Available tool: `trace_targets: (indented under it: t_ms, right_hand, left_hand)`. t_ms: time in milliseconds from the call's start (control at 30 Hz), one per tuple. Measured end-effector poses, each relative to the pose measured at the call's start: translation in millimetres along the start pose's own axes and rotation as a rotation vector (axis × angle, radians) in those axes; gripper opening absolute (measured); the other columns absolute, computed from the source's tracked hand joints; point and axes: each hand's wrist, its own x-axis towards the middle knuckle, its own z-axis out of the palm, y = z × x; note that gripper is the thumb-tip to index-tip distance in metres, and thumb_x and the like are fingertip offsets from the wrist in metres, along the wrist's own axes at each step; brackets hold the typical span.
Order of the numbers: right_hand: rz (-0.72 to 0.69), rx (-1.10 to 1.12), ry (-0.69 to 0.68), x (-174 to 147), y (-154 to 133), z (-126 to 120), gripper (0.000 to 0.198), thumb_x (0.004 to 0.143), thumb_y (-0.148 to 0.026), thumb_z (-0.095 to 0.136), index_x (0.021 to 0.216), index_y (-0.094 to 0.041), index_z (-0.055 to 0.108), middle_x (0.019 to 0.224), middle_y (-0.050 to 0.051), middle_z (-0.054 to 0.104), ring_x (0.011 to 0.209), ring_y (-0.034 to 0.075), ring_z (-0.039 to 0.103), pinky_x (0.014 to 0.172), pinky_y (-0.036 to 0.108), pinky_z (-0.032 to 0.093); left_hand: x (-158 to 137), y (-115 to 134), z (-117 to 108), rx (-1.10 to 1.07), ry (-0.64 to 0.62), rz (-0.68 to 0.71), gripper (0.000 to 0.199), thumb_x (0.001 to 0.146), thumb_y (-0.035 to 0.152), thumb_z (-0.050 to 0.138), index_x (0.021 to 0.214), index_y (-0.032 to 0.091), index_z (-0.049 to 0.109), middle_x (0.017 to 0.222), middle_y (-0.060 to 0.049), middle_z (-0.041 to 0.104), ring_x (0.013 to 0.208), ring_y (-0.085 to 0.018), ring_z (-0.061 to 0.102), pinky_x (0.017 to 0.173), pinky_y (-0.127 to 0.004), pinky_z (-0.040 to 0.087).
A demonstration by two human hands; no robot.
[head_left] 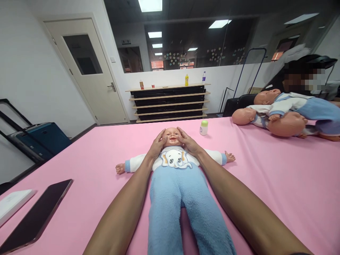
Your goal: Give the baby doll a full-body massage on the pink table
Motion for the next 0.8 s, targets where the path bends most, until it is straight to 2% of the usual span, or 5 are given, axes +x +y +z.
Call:
trace_targets:
  t_ms: [167, 333, 400, 600, 800]
  right_hand:
    - [-0.033, -0.032, 0.079, 5, 5, -2, 0.069, 0.085, -0.051, 0.060, 0.145, -0.034, 0.032, 0.146, 0.002, 0.043, 0.127, 0.022, 0.050, 0.110, 0.043, 0.038]
    - [-0.058, -0.225, 0.051, -5, -5, 2, 0.101, 0.064, -0.032, 0.083, 0.148, -0.031, 0.027, 0.150, 0.003, 0.036, 0.133, 0.025, 0.044, 0.112, 0.042, 0.036]
    - [-0.051, -0.243, 0.043, -9, -10, 4, 0.105, 0.062, -0.029, 0.084, 0.149, -0.031, 0.025, 0.151, 0.004, 0.035, 0.133, 0.026, 0.043, 0.111, 0.043, 0.036]
    - [-0.006, -0.115, 0.011, -7, -9, 6, 0.105, 0.064, -0.028, 0.083, 0.149, -0.033, 0.022, 0.150, 0.005, 0.036, 0.128, 0.026, 0.049, 0.109, 0.042, 0.040]
    - [-0.003, 0.007, -0.004, 0, 0, 0, 0.089, 0.075, -0.037, 0.075, 0.148, -0.034, 0.026, 0.146, 0.004, 0.043, 0.126, 0.023, 0.051, 0.110, 0.042, 0.039]
  left_hand:
    - [1, 0, 1, 0.019, 0.010, 0.007, 0.074, 0.081, 0.045, 0.066, 0.145, 0.024, 0.036, 0.147, -0.009, 0.042, 0.131, -0.028, 0.045, 0.111, -0.044, 0.035]
    - [-6, 4, 4, 0.135, 0.029, 0.033, 0.099, 0.062, 0.030, 0.085, 0.146, 0.027, 0.033, 0.148, -0.008, 0.041, 0.134, -0.032, 0.041, 0.112, -0.045, 0.033]
    - [-8, 6, 5, 0.141, 0.029, 0.030, 0.102, 0.060, 0.029, 0.086, 0.147, 0.028, 0.032, 0.148, -0.008, 0.040, 0.134, -0.032, 0.041, 0.112, -0.046, 0.033]
    - [-9, 10, 10, 0.073, 0.046, -0.011, 0.098, 0.063, 0.031, 0.084, 0.146, 0.025, 0.034, 0.146, -0.010, 0.042, 0.132, -0.033, 0.043, 0.111, -0.047, 0.034]
    - [-7, 7, 7, -0.067, -0.005, -0.047, 0.091, 0.072, 0.037, 0.077, 0.149, 0.025, 0.029, 0.143, -0.011, 0.047, 0.126, -0.031, 0.050, 0.110, -0.046, 0.038]
